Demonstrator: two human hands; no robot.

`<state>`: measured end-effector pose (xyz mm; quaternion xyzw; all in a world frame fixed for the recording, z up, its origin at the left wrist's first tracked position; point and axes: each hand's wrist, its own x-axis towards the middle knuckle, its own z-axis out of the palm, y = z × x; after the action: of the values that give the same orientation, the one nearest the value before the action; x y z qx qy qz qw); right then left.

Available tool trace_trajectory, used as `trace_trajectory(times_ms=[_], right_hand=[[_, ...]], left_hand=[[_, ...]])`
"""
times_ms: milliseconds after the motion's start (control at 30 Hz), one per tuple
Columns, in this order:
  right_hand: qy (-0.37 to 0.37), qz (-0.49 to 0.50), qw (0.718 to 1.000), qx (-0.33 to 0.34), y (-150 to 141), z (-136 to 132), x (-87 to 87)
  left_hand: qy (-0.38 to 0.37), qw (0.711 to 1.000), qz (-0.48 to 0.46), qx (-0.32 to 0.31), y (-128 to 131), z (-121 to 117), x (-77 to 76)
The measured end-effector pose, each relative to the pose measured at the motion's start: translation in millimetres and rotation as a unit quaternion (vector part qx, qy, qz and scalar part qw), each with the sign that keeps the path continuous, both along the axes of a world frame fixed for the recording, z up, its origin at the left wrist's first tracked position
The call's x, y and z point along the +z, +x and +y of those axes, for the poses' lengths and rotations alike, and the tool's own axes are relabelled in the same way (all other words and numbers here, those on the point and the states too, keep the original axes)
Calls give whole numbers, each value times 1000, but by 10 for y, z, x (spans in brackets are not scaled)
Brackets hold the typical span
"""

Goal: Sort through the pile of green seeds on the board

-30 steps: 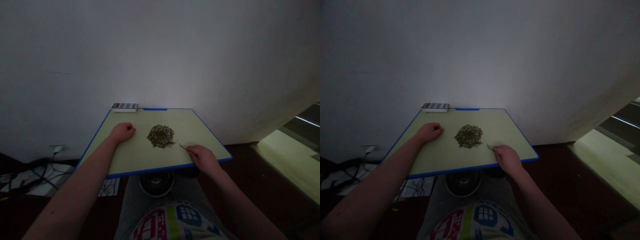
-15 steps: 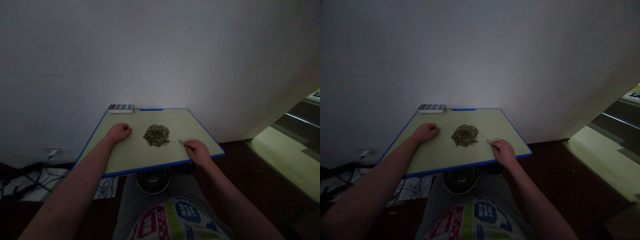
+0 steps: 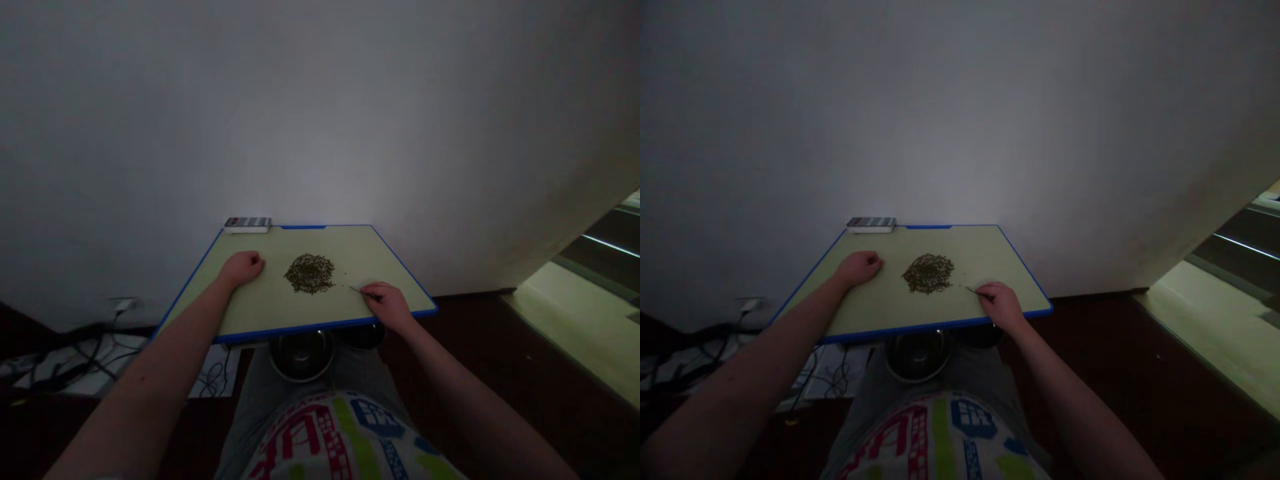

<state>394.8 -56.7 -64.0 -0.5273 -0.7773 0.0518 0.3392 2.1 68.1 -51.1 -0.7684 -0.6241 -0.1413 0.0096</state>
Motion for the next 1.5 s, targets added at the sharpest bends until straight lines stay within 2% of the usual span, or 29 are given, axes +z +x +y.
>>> trace_trajectory(times_ms=[133,300,500,667,1000,1367,1500], right_hand=[[-1,3,1000,10,8,10,0],[27,-21,999,28,-44,-14,-36],[56,-115,984,121,-124,-26,-19],[40,-135,979,148,-176,6,55],[38,-92,992,80,-173,74,-42],[8,-50,997,-58,-154,111,-10],[35,-47,997,-43,-158,97,-16]], left_hand=[[0,1000,-1,15,13,-29,14],[1,1000,4,-1,-34,-24,15],[-12,999,-16,-31,-74,-3,18],[-29,998,-43,-40,-54,9,21],[-20,998,-27,-47,-99,84,-35],[-17,998,-37,-53,-111,127,-74],[-13,998,-38,-52,-114,133,-83]])
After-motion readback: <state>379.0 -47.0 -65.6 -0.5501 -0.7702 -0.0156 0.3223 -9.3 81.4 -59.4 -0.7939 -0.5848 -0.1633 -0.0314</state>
